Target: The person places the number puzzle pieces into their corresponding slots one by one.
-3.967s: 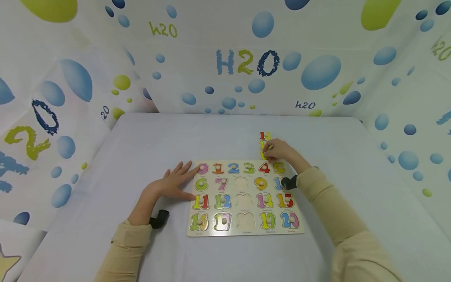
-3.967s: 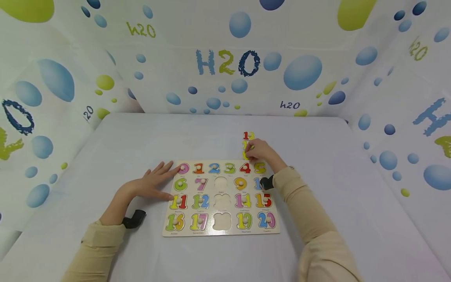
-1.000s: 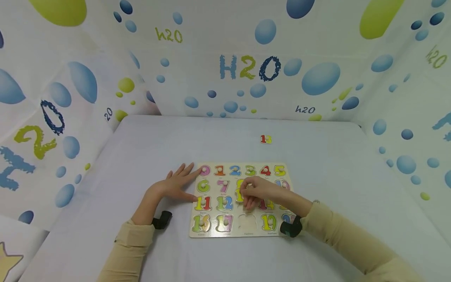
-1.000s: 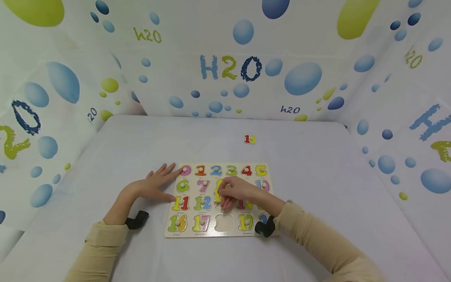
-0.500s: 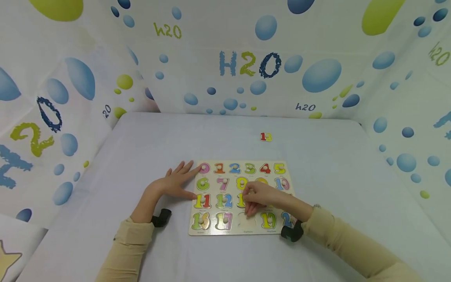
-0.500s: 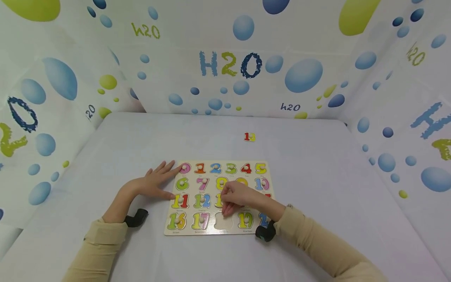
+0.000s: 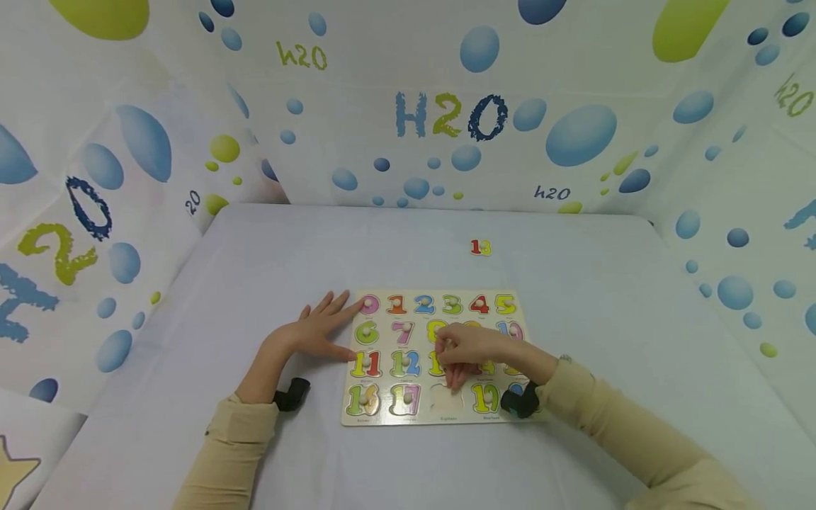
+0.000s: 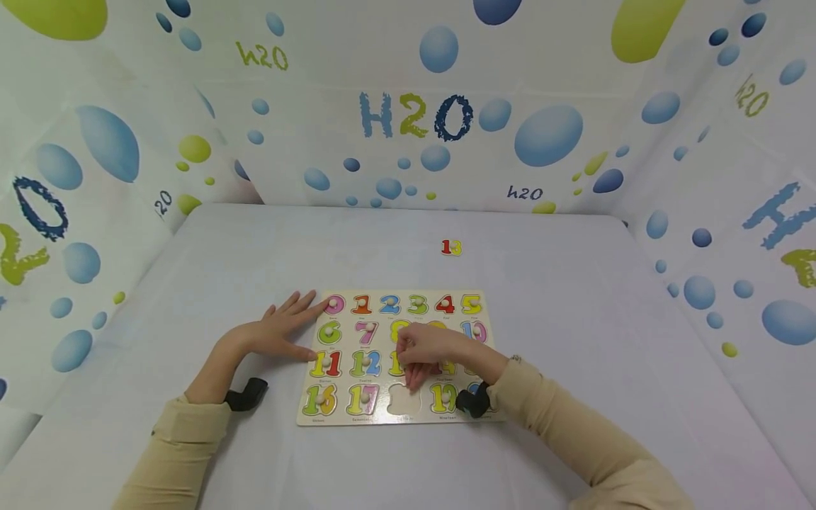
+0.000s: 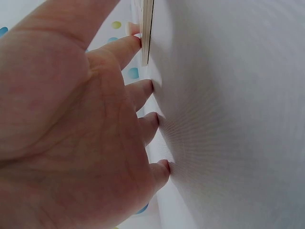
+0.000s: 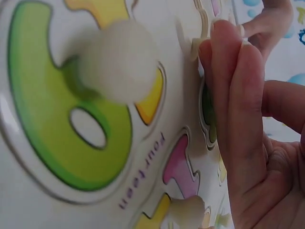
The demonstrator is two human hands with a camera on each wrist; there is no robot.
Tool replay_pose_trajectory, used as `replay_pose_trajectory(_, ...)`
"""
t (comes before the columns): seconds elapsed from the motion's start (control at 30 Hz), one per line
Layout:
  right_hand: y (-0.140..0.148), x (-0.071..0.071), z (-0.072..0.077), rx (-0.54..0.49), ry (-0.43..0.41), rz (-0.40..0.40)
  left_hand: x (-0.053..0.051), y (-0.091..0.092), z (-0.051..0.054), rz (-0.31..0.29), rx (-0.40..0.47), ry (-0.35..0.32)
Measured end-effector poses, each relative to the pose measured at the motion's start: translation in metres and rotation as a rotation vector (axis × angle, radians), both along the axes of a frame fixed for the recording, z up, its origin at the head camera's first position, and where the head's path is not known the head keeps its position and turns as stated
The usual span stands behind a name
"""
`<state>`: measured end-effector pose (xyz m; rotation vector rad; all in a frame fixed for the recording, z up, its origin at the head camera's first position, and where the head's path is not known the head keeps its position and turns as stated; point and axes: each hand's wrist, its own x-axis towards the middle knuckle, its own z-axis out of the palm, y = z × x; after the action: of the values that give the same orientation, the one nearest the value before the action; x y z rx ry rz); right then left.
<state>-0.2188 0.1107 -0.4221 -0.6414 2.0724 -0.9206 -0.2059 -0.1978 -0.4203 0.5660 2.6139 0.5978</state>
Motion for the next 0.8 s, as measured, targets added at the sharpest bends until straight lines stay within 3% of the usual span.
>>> replay_pose_trajectory(0.13, -0.002, -0.004, 0.003, 0.046, 0.023, 0.036, -0.001, -0.001, -0.001, 0.003, 0.002, 0.001)
replay_pose_trajectory(0.4, -0.003, -0.011, 0.001, 0.025, -0.142, 0.025, -0.001, 0.0, -0.002, 0.005, 0.001, -0.001)
replay_pose_trajectory(0.7, -0.002, -0.008, 0.006, 0.013, -0.085, 0.025, -0.001, -0.002, 0.0, 0.001, 0.004, 0.001)
replay_pose_trajectory(0.8, 0.006, -0.018, 0.017, -0.022, -0.099, 0.027, -0.002, -0.002, -0.002, -0.003, 0.0, -0.002)
